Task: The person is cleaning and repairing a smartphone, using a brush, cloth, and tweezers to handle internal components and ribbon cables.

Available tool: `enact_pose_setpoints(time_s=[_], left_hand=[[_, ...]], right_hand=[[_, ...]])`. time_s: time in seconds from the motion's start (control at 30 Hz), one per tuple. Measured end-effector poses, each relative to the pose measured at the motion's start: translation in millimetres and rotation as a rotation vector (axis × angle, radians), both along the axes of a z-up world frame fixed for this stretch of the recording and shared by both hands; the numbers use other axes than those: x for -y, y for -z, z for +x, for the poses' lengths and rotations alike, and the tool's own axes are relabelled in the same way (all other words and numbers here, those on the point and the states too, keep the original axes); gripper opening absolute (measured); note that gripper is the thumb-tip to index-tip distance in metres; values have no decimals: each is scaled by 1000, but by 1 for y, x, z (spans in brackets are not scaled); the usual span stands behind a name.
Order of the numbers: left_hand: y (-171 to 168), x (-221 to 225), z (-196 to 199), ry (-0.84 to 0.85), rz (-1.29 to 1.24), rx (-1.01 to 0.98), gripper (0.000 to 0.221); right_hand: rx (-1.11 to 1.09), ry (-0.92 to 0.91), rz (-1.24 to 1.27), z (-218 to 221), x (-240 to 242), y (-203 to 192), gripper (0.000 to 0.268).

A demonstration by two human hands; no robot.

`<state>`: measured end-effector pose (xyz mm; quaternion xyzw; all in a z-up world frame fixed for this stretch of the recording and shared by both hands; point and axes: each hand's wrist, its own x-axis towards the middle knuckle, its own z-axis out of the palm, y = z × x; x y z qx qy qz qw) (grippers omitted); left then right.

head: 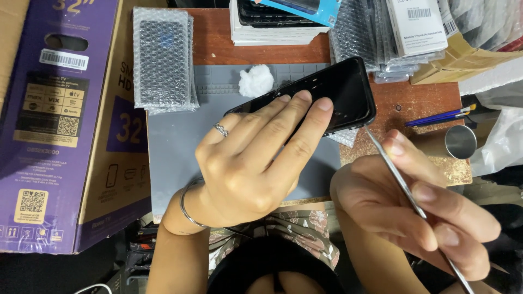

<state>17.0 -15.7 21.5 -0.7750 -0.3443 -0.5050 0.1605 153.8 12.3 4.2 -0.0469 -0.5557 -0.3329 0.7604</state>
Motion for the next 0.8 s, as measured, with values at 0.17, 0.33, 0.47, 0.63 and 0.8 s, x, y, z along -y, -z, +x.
enact_pose_setpoints(time_s=[0.17,0.33,0.47,0.63,0.8], left_hand=[[-1,1,0,-14,1,-20,11],[2,1,2,-68,-5,-44,12],[4,1,3,-77,-19,-47,14],[4,0,3,-80,-23,-54,15],[5,0,4,-76,-33,-61,19]], right_hand=[[-5,-31,-15,3,6,3,17],[25,63,-143,0,16,-4,16],[56,142,-131,0,14,-9,14],[71,19,-193,-1,15,-8,13],[-42,41,-160,2,20,2,14]])
